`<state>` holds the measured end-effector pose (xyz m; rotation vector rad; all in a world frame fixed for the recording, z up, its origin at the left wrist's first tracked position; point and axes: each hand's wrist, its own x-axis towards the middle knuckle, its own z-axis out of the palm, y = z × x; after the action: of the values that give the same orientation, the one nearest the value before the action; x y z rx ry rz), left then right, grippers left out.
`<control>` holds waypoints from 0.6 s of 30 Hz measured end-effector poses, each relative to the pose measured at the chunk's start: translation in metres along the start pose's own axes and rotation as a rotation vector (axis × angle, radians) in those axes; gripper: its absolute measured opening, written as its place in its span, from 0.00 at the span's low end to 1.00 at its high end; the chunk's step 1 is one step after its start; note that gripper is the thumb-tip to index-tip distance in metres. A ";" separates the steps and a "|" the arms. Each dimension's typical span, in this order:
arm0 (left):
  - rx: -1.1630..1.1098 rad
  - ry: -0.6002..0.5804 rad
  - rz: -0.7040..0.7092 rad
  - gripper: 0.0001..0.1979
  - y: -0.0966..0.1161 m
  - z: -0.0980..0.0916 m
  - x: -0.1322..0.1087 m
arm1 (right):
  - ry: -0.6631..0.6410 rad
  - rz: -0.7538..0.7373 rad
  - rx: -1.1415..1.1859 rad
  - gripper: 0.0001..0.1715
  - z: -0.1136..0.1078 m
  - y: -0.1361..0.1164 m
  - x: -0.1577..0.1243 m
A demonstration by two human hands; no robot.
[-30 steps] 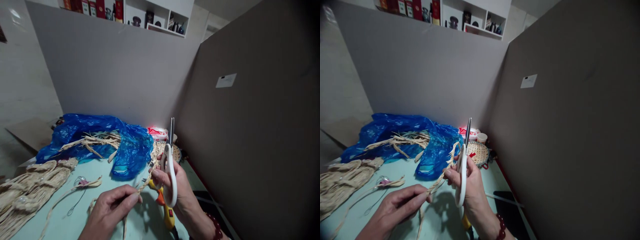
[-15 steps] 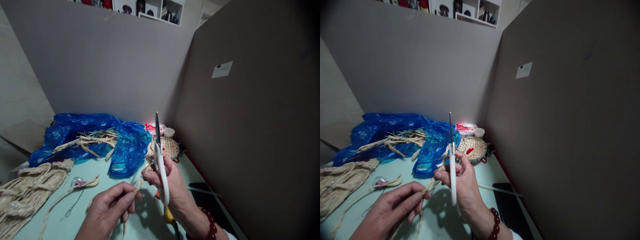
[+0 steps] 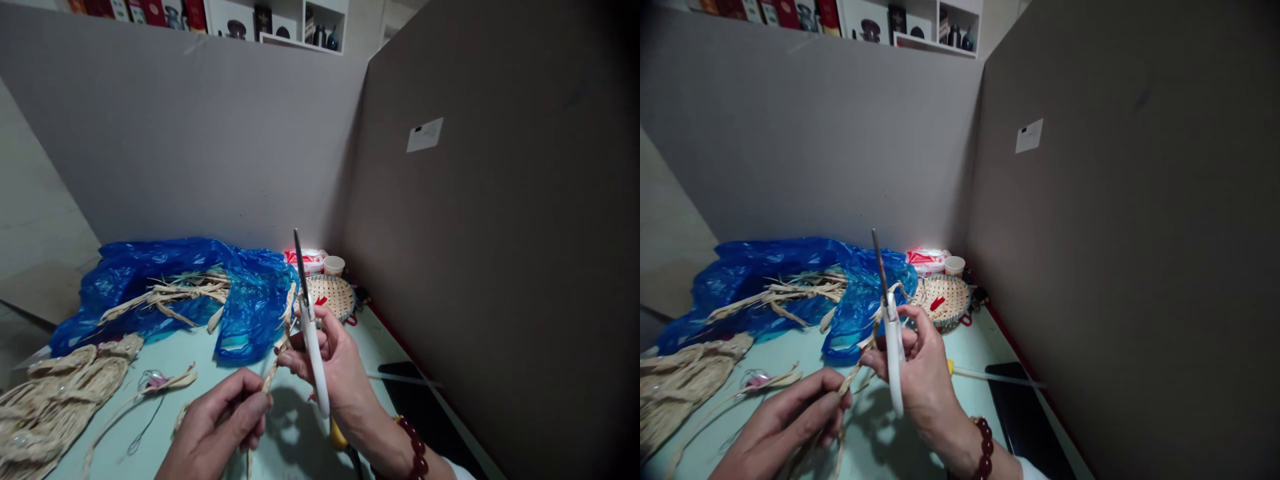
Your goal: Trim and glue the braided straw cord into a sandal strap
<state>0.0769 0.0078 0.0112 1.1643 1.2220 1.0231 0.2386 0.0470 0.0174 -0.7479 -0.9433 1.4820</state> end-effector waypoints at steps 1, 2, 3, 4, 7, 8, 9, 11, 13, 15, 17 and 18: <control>-0.036 -0.005 -0.007 0.21 0.002 0.002 0.000 | -0.020 0.017 -0.006 0.40 0.002 0.001 -0.002; -0.071 -0.002 -0.020 0.21 0.003 0.003 -0.001 | -0.042 0.027 -0.016 0.39 0.004 0.003 -0.004; -0.103 0.009 -0.032 0.20 0.004 0.004 -0.002 | -0.066 0.032 -0.027 0.39 0.005 0.004 -0.006; -0.141 0.027 -0.044 0.20 0.004 0.005 -0.003 | -0.089 0.031 -0.037 0.39 0.006 0.005 -0.007; -0.262 0.102 -0.068 0.18 0.007 0.006 -0.006 | -0.134 0.024 -0.052 0.37 0.005 0.002 -0.007; -0.298 0.137 -0.071 0.18 0.008 0.006 -0.007 | -0.130 0.022 -0.055 0.35 0.004 -0.001 -0.006; -0.324 0.172 -0.073 0.19 0.009 0.006 -0.008 | -0.120 0.022 -0.065 0.34 0.003 -0.003 -0.005; -0.342 0.231 -0.068 0.19 0.012 0.005 -0.010 | -0.083 0.003 -0.105 0.33 0.001 -0.009 -0.002; -0.353 0.283 -0.064 0.19 0.015 0.005 -0.010 | -0.066 -0.035 -0.156 0.31 -0.001 -0.012 -0.001; -0.362 0.328 -0.064 0.18 0.017 0.004 -0.011 | -0.075 -0.088 -0.230 0.28 -0.005 -0.013 0.000; -0.370 0.359 -0.065 0.18 0.020 0.003 -0.012 | -0.099 -0.149 -0.368 0.24 -0.009 -0.013 0.000; -0.369 0.362 -0.062 0.19 0.022 0.003 -0.012 | -0.111 -0.197 -0.464 0.22 -0.012 -0.012 0.001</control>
<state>0.0792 -0.0010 0.0347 0.6687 1.2670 1.3850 0.2547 0.0494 0.0225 -0.8793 -1.4309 1.1510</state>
